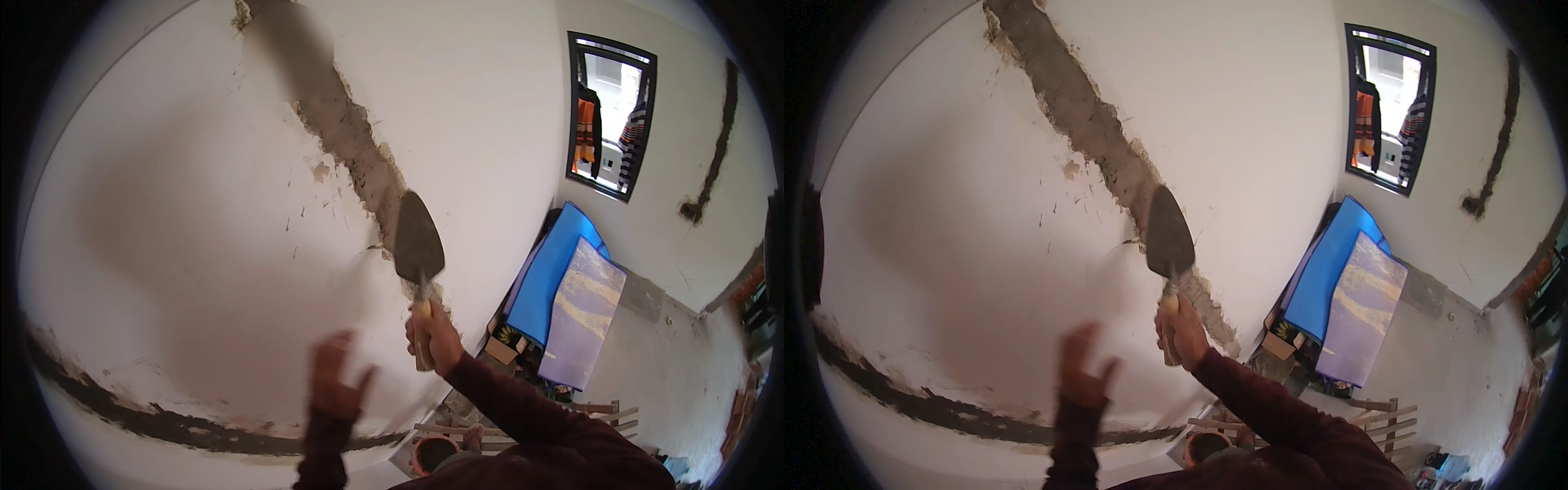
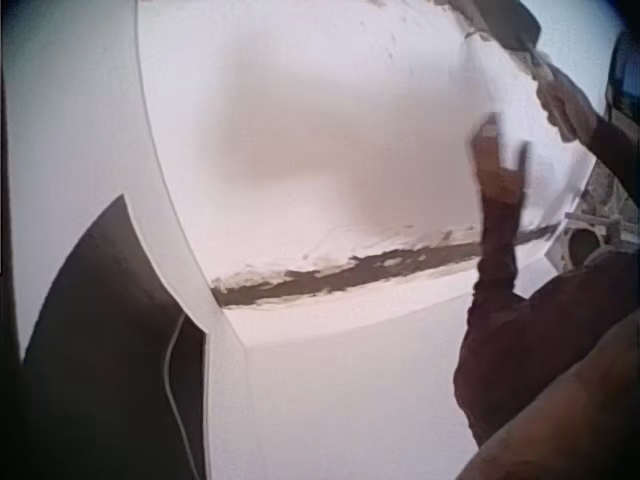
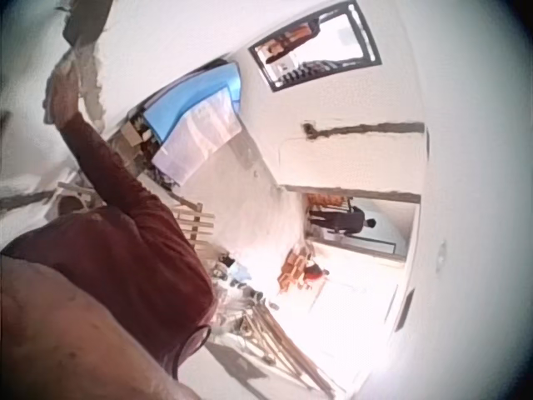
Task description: The person repairs a vertical crack in a wall by first brushing out debris with a brush and then filling and smoothing the area with wet compound using a trowel.
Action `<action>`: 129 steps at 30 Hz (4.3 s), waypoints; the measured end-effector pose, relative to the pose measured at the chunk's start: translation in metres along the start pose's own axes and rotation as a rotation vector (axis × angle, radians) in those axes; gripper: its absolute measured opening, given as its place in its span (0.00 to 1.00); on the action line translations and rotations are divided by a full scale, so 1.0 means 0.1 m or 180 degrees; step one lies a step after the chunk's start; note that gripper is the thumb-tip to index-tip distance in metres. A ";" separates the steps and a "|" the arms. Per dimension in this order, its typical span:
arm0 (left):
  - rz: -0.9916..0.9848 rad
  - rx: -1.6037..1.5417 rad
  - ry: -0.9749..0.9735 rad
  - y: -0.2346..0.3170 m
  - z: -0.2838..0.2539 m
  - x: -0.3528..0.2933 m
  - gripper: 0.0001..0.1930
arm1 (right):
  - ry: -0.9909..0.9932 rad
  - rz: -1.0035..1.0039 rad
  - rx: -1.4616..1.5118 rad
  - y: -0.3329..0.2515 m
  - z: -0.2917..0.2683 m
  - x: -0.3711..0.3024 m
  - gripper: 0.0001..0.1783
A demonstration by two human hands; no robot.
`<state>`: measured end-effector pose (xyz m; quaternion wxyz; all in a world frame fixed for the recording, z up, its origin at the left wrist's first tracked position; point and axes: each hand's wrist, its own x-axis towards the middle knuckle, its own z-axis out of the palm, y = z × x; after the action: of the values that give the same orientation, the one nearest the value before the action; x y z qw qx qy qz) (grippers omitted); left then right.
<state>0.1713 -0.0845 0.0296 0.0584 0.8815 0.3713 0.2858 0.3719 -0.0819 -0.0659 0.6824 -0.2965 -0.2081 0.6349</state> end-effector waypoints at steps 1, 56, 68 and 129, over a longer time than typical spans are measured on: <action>0.0256 0.0741 0.0603 -0.05 -0.39 0.15 0.28 | -0.0116 -0.0085 0.0046 -0.14 0.13 0.06 0.12; 0.1047 0.3983 0.2754 -1.08 -1.46 0.99 0.27 | -0.0290 -0.0383 0.0952 -0.08 0.79 1.01 0.22; 0.1333 0.4549 0.2817 -1.44 -1.66 0.90 0.25 | -0.0006 -0.0082 0.0541 0.78 0.10 0.44 0.17; 0.0102 0.3591 0.2274 -0.93 -1.58 0.75 0.29 | -0.0352 -0.3562 -0.6511 -3.58 1.66 1.35 0.08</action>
<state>0.0691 0.0165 0.1658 -0.5425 0.6335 0.4472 0.3230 0.5431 0.0684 0.2832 0.2999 -0.5471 -0.7538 -0.2062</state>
